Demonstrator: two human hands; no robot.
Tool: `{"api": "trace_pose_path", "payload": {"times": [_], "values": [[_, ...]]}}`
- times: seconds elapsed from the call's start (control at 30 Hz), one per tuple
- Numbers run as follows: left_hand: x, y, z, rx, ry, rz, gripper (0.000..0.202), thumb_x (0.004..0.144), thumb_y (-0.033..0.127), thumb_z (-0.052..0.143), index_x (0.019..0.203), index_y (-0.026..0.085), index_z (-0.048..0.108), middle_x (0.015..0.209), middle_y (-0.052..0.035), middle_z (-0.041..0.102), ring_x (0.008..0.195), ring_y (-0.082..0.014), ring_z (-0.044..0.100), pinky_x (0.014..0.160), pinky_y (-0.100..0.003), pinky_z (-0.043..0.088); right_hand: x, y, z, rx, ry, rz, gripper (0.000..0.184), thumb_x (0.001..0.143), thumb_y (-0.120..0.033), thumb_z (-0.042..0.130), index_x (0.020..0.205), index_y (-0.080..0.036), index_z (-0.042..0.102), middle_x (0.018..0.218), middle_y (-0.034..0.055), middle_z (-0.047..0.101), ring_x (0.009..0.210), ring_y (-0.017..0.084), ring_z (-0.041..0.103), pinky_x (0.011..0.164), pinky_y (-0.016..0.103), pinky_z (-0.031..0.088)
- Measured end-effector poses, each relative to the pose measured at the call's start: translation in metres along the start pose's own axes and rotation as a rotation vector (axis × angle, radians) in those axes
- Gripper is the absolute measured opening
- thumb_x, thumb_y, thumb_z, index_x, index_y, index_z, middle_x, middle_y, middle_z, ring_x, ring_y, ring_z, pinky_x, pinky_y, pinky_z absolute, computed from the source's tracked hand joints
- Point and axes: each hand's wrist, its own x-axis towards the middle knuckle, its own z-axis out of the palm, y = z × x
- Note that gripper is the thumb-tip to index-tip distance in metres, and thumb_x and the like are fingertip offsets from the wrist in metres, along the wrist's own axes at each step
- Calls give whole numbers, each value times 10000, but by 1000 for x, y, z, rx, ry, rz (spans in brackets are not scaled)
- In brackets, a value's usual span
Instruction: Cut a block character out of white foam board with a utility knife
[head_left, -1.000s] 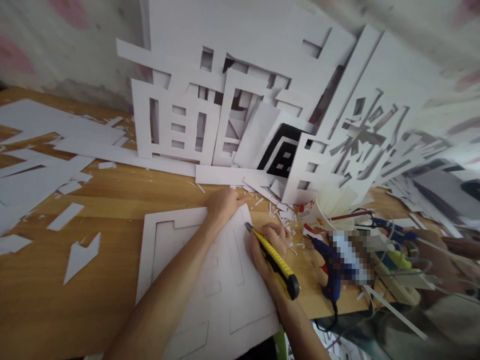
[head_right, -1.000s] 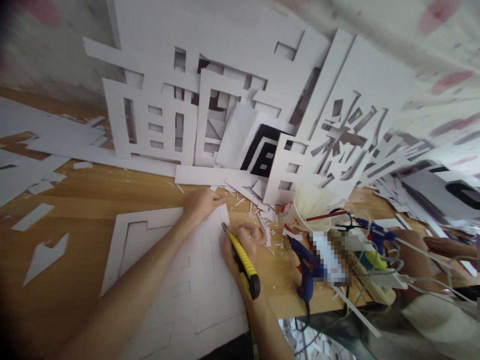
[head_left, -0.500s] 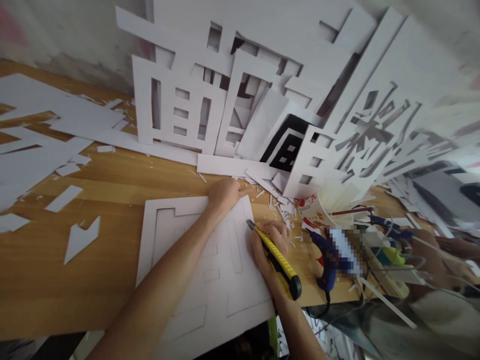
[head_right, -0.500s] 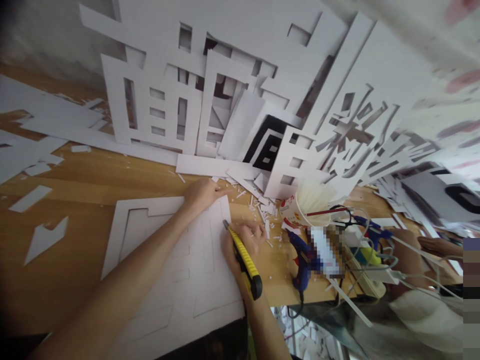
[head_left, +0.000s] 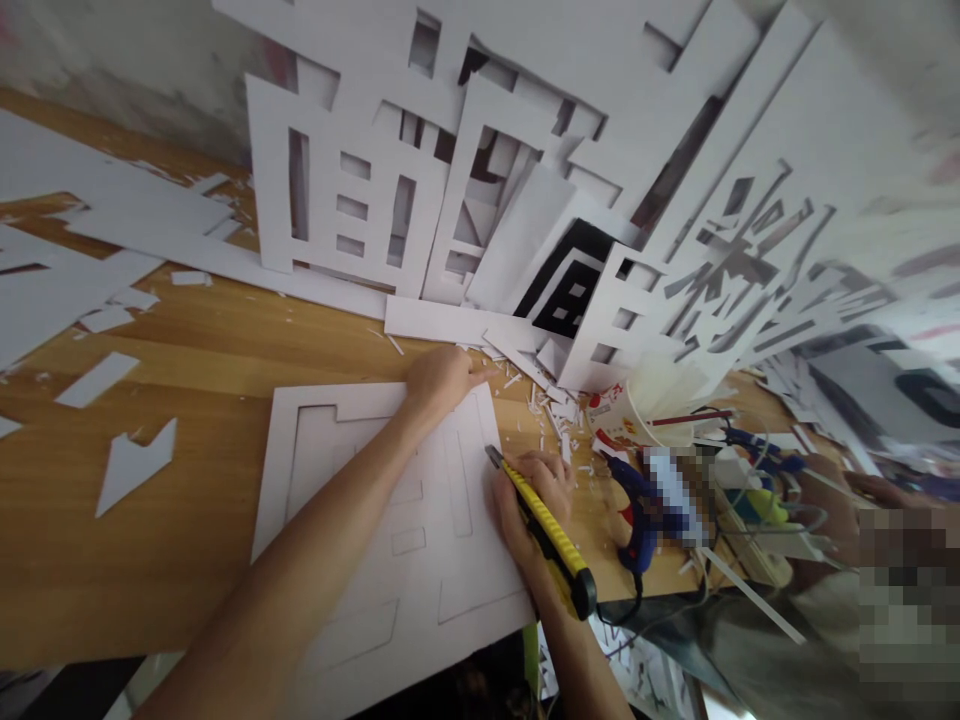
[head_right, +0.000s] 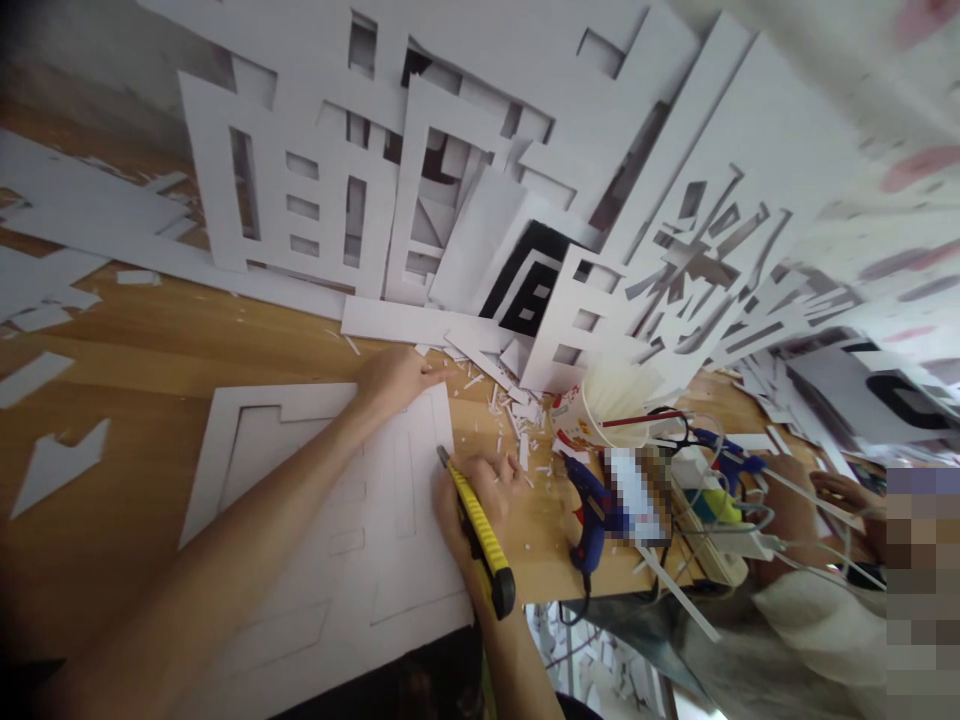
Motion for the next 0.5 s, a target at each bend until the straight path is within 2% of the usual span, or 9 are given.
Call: {"api": "trace_pose_path", "payload": {"times": [0.27, 0.5], "values": [[-1, 1, -2, -8, -11, 10, 747, 895, 815, 394, 741, 183, 762, 656, -107, 666, 692, -234, 633, 627, -316, 333, -8, -1, -4, 12, -24, 39, 40, 879, -304, 618, 900, -276, 636, 874, 3, 687, 912, 226, 612, 964, 477, 421], [-4, 2, -5, -12, -1, 10, 695, 906, 777, 442, 740, 179, 754, 647, -92, 655, 672, -220, 612, 616, -315, 315, -11, -8, -9, 38, 58, -72, 36, 888, -208, 633, 894, -244, 635, 811, -25, 652, 805, 174, 612, 907, 428, 409]]}}
